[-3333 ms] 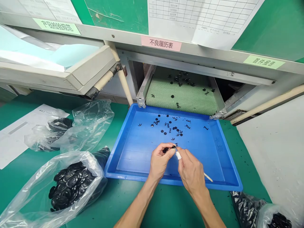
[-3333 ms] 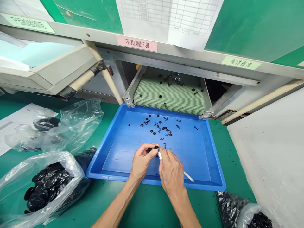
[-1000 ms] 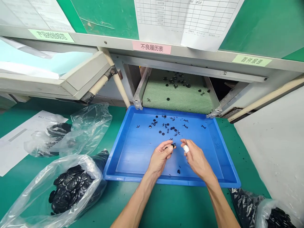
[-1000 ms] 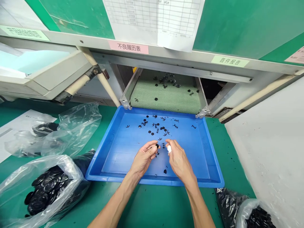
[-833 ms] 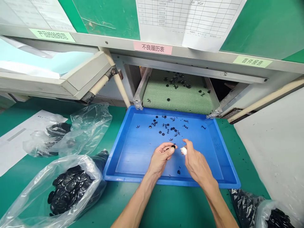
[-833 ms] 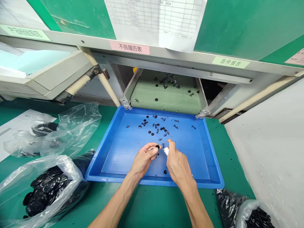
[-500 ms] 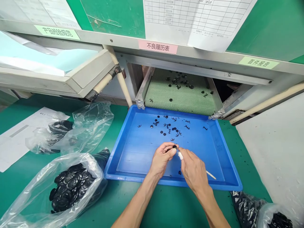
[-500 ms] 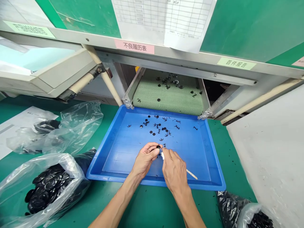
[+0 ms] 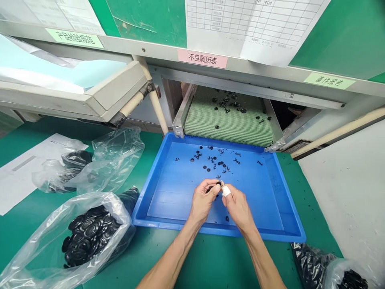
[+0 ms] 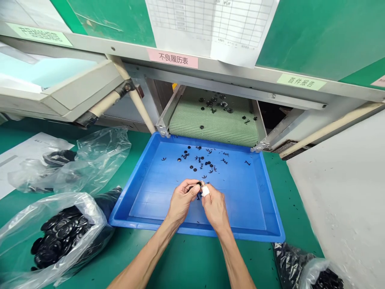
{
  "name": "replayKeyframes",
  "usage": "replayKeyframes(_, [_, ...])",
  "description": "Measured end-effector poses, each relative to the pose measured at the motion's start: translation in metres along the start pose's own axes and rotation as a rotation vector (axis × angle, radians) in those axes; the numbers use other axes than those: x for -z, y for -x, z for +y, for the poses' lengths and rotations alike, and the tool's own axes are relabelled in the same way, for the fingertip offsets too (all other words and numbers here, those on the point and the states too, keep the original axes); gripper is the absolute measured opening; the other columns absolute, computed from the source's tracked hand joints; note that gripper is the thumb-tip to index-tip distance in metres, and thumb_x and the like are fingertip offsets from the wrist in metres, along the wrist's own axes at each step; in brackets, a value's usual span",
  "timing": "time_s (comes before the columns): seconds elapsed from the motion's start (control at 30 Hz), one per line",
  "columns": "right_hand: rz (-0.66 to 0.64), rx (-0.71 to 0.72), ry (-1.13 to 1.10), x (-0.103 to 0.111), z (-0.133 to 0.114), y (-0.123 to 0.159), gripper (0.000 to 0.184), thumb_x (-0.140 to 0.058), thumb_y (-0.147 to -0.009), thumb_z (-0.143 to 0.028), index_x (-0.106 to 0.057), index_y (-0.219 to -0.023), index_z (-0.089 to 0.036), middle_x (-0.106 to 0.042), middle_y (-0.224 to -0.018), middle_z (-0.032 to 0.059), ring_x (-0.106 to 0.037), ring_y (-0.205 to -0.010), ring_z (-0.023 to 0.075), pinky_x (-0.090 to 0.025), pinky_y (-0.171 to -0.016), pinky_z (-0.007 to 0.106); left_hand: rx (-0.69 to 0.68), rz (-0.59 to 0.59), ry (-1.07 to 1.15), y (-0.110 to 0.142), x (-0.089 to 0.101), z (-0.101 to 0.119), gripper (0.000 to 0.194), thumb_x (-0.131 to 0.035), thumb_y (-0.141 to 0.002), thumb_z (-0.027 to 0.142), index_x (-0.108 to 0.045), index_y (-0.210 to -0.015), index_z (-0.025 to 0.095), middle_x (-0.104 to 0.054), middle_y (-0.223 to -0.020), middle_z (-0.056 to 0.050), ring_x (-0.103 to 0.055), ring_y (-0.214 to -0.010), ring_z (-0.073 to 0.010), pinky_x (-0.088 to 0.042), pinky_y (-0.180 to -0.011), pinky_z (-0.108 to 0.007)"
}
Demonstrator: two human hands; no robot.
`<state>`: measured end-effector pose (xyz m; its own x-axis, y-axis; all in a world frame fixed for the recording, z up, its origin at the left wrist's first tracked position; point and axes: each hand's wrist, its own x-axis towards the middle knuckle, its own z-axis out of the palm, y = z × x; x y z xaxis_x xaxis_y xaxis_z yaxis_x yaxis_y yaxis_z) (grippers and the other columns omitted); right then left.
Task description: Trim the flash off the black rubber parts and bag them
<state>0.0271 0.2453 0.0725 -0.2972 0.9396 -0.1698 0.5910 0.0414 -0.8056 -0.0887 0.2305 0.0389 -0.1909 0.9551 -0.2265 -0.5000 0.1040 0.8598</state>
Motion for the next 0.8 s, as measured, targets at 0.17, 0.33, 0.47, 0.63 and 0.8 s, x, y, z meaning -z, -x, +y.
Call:
replayKeyframes(0.17, [0.010, -0.083, 0.118, 0.014, 0.030, -0.029, 0.029, -0.033, -0.082, -0.018, -0.061, -0.084, -0.020, -0.056, -0.058, -0.0027, -0.048, -0.051, 0.0122, -0.033, -0.052, 0.022, 0.068, 0.078, -0.023, -0.003, -0.001, -0.002, 0.028, -0.071, -0.070, 0.033, -0.058, -0.086, 0.014, -0.067, -0.077, -0.004, -0.039, -0.049, -0.0052, -0.027, -0.046, -0.020])
replayKeyframes(0.33, [0.165, -0.043, 0.335, 0.024, 0.046, -0.080, 0.037, -0.039, -0.077, -0.013, -0.064, -0.105, -0.020, -0.065, -0.094, 0.0070, -0.058, -0.078, 0.0172, -0.039, -0.068, 0.026, 0.168, 0.091, 0.130, -0.006, -0.001, -0.001, 0.024, -0.070, -0.067, 0.025, -0.053, -0.083, 0.017, -0.065, -0.081, -0.003, -0.046, -0.054, -0.0066, -0.026, -0.045, -0.018])
replayKeyframes(0.47, [0.157, -0.031, 0.318, 0.016, 0.047, -0.114, 0.038, -0.044, -0.073, -0.011, -0.067, -0.103, -0.019, -0.065, -0.095, 0.0087, -0.057, -0.078, 0.0175, -0.039, -0.069, 0.026, 0.218, 0.062, 0.195, -0.007, 0.001, 0.001, 0.022, -0.068, -0.067, 0.022, -0.061, -0.086, 0.013, -0.063, -0.080, -0.005, -0.048, -0.059, -0.0075, -0.029, -0.046, -0.018])
replayKeyframes(0.63, [0.137, 0.001, 0.240, 0.012, 0.049, -0.114, 0.031, -0.044, -0.072, -0.014, -0.068, -0.092, -0.017, -0.065, -0.089, 0.0068, -0.056, -0.072, 0.0157, -0.040, -0.067, 0.026, 0.252, 0.056, 0.280, -0.008, 0.002, 0.002, 0.024, -0.072, -0.067, 0.029, -0.064, -0.080, 0.011, -0.063, -0.081, -0.008, -0.051, -0.064, -0.0097, -0.032, -0.048, -0.019])
replayKeyframes(0.8, [0.055, 0.035, 0.072, 0.012, 0.032, -0.069, 0.027, -0.050, -0.076, -0.030, -0.065, -0.095, -0.017, -0.065, -0.077, 0.0011, -0.052, -0.056, 0.0117, -0.040, -0.054, 0.022, 0.190, 0.084, 0.263, -0.007, 0.001, -0.001, 0.031, -0.076, -0.066, 0.035, -0.066, -0.085, 0.013, -0.062, -0.083, -0.006, -0.050, -0.065, -0.0084, -0.033, -0.050, -0.019])
